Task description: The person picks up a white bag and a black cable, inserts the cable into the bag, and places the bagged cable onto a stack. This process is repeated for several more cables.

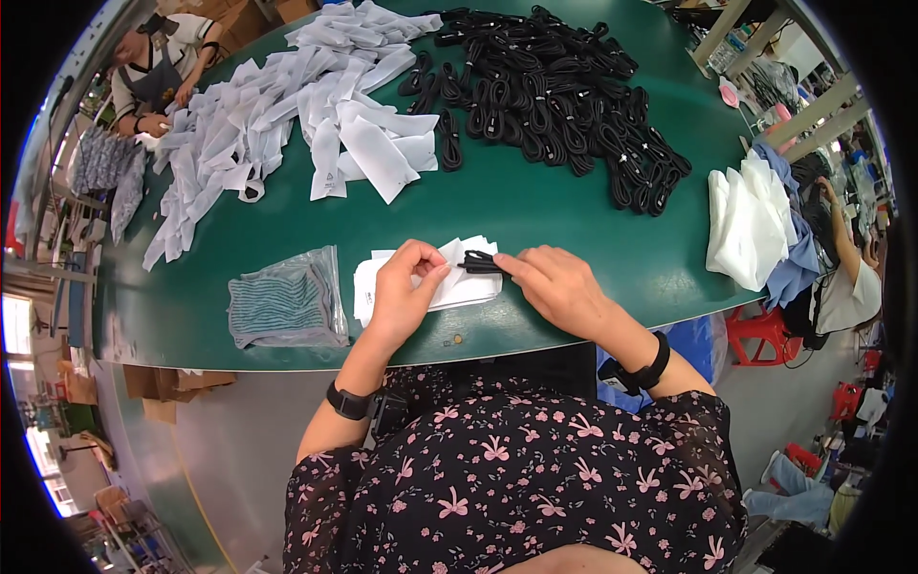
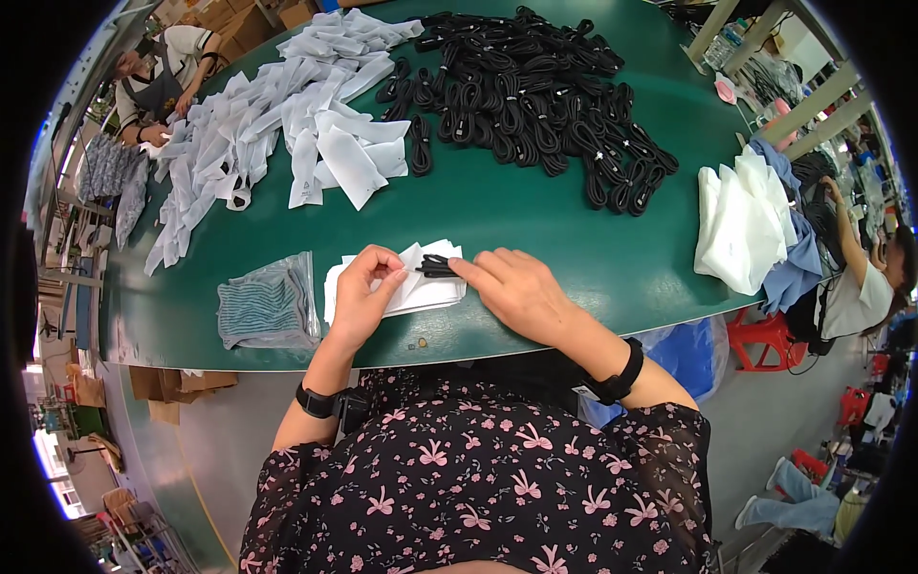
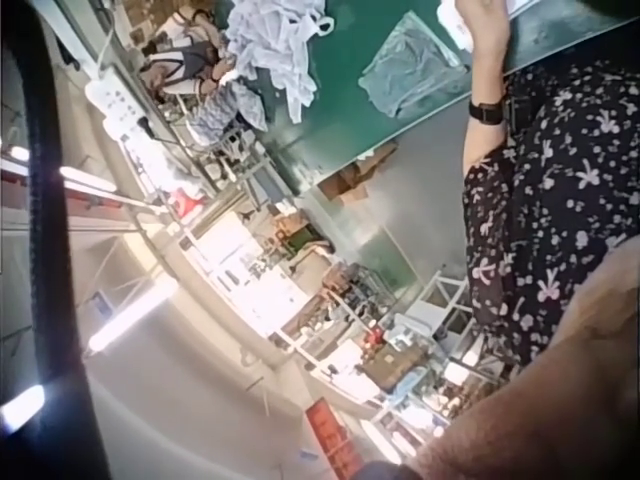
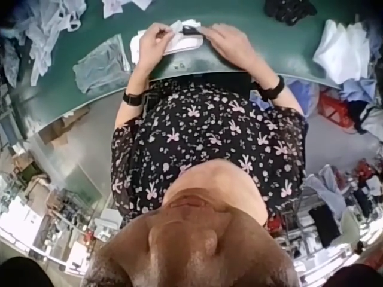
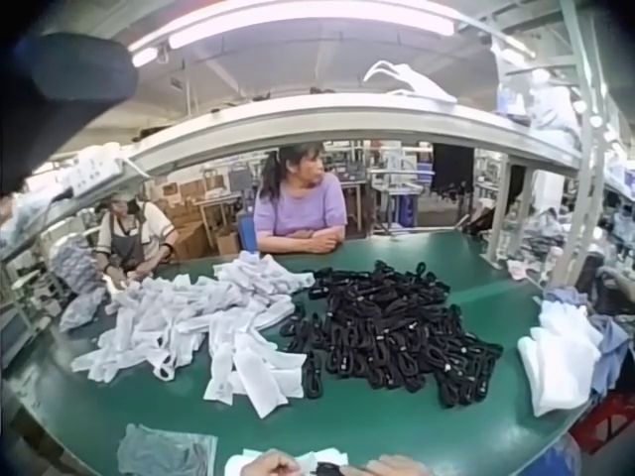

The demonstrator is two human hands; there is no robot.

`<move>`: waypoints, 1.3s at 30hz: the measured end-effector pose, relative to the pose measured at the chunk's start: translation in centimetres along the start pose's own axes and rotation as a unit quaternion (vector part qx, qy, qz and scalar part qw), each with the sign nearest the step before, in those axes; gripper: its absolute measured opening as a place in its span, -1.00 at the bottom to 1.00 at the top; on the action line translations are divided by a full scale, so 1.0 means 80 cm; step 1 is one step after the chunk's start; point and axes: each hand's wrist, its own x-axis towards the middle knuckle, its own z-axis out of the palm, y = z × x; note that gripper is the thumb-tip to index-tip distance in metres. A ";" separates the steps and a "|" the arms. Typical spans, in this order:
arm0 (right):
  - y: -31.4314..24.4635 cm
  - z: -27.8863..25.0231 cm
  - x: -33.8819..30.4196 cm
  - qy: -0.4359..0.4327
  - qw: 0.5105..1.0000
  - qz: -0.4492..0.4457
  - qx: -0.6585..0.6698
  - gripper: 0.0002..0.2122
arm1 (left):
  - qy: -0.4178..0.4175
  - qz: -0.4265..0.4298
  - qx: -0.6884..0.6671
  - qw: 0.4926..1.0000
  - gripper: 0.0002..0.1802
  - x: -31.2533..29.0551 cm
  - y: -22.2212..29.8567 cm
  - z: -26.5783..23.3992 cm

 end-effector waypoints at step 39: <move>0.057 0.045 0.135 0.105 0.930 0.107 0.335 -0.72 | -0.005 -0.056 -0.303 0.951 -0.87 0.096 0.027 -0.092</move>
